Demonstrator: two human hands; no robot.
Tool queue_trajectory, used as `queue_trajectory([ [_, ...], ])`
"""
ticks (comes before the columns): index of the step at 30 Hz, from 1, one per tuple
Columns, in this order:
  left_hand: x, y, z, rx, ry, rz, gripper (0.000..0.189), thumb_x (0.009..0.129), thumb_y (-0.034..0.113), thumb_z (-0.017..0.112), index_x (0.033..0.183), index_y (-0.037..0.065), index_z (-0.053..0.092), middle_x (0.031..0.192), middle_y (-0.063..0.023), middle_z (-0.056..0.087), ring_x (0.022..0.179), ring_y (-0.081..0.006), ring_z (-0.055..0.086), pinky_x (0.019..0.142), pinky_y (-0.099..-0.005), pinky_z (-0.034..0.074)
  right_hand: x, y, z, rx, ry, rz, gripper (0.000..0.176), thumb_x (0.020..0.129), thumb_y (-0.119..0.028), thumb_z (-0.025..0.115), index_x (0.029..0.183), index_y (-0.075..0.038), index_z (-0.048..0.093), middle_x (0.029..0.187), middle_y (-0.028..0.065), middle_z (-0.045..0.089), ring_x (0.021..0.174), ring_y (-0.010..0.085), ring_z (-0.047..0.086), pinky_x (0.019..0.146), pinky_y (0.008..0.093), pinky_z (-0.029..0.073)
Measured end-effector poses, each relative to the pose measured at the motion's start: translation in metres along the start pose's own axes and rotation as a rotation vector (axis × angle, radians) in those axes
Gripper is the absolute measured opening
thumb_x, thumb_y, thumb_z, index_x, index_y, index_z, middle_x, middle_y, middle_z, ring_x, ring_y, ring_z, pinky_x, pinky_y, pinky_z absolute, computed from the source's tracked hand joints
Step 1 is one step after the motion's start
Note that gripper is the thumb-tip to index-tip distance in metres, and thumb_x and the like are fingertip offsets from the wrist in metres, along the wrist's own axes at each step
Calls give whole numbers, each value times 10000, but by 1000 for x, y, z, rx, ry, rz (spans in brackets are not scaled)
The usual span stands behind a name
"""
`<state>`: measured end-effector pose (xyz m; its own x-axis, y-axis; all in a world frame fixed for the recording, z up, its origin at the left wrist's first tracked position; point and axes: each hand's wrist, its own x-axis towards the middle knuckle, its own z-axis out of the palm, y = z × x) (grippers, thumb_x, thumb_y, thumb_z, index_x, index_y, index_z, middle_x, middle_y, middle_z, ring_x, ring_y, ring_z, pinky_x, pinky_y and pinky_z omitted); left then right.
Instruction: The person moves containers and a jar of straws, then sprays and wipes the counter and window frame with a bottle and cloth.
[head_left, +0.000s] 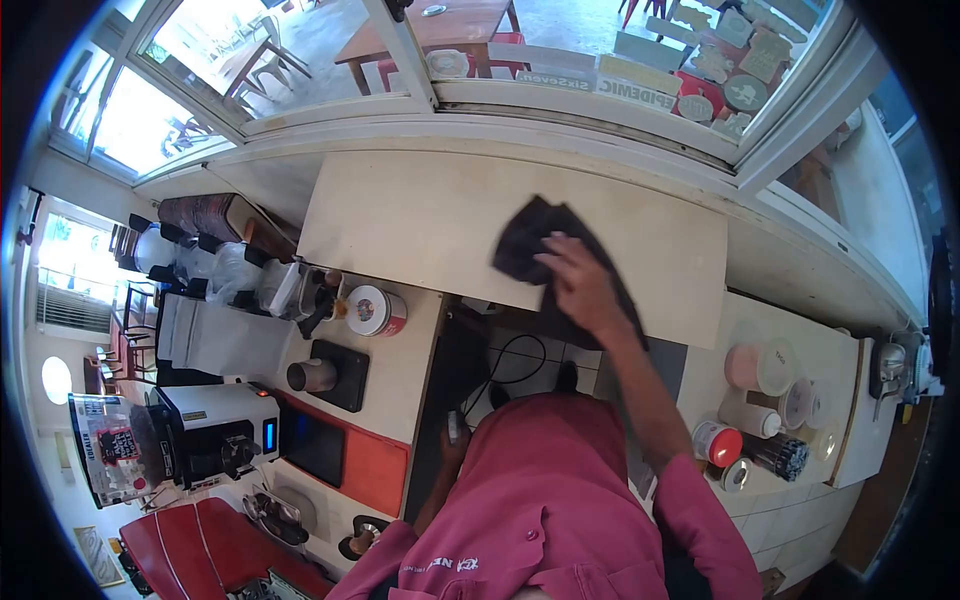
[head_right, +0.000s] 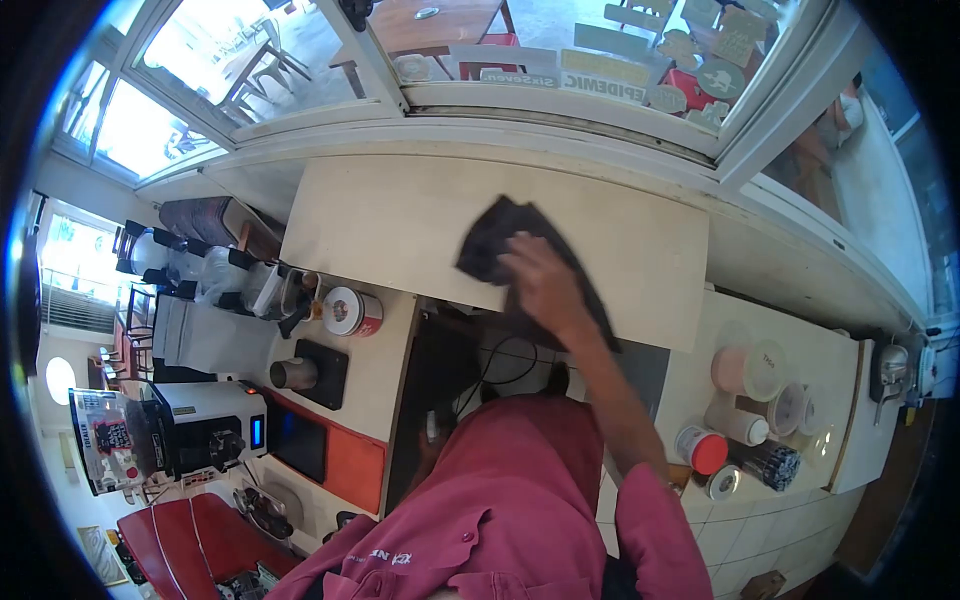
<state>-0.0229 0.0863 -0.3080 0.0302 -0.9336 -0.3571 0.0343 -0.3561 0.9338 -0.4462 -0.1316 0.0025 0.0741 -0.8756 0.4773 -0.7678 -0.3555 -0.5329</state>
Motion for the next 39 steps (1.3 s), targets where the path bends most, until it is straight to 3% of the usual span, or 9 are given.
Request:
queue_trajectory([
  [6, -7, -21, -10, 167, 224, -28, 469, 909, 248, 754, 1258, -4, 568, 1021, -105, 675, 864, -168, 643, 745, -345, 534, -62, 85, -109, -435, 538, 657, 431, 810, 61, 545, 1218, -8, 667, 1335, 233, 605, 1307, 396, 524, 1179, 471, 347],
  [9, -20, 37, 11, 160, 133, -104, 495, 915, 252, 751, 1288, -5, 552, 1025, -101, 672, 859, -182, 643, 759, -357, 532, -42, 52, -66, -495, 423, 571, 430, 805, 40, 537, 1217, -8, 650, 1388, 245, 550, 1371, 396, 448, 1203, 485, 299],
  [13, -4, -6, -11, 434, -80, 104, 551, 923, 257, 743, 1347, -14, 518, 1054, -102, 663, 885, -204, 636, 802, -366, 528, -36, -15, -26, -103, 8, 131, 457, 774, 74, 574, 1207, -41, 666, 1380, 185, 571, 1360, 359, 479, 1185, 476, 347],
  [17, 0, -15, -9, 214, 50, -20, 613, 926, 268, 740, 1402, -20, 483, 1175, -145, 636, 1013, -234, 620, 883, -370, 509, -70, 45, -80, -318, 230, 378, 430, 802, 44, 569, 1215, -35, 661, 1384, 205, 563, 1354, 366, 482, 1180, 479, 351],
  [22, 7, -13, -14, 398, 64, 111, 644, 926, 256, 738, 1432, -27, 457, 1305, -196, 578, 1167, -278, 573, 975, -401, 470, -82, 67, -93, -635, 467, 655, 448, 834, 15, 569, 1276, -33, 625, 1399, 222, 543, 1388, 395, 431, 1199, 497, 306],
  [27, 23, -23, -16, 423, 39, 162, 650, 921, 233, 746, 1437, -31, 450, 1324, -201, 552, 1197, -286, 550, 1010, -411, 449, -76, 11, -70, -372, 280, 428, 345, 872, -28, 560, 1199, 23, 655, 1354, 243, 576, 1312, 399, 513, 1127, 484, 409],
  [33, 11, -6, -17, 456, 56, 39, 605, 922, 196, 731, 1416, -35, 471, 1296, -190, 556, 1171, -281, 559, 996, -405, 458, -60, 104, -125, -578, 550, 730, 351, 846, -13, 575, 1184, 5, 667, 1349, 247, 579, 1283, 402, 532, 1086, 452, 447],
  [35, 13, 8, -11, 398, -12, -77, 614, 918, 202, 733, 1417, -40, 469, 1305, -194, 552, 1172, -285, 560, 995, -406, 460, -54, 78, -97, -549, 413, 533, 379, 828, 0, 587, 1199, -4, 664, 1360, 232, 577, 1311, 386, 516, 1124, 457, 415],
  [39, 12, 14, -18, 420, -28, 81, 622, 906, 215, 740, 1405, -50, 479, 1264, -193, 577, 1125, -278, 578, 963, -404, 472, -71, 24, -81, -252, 107, 296, 451, 794, 11, 608, 1238, -55, 653, 1401, 166, 566, 1382, 341, 464, 1182, 473, 354],
])
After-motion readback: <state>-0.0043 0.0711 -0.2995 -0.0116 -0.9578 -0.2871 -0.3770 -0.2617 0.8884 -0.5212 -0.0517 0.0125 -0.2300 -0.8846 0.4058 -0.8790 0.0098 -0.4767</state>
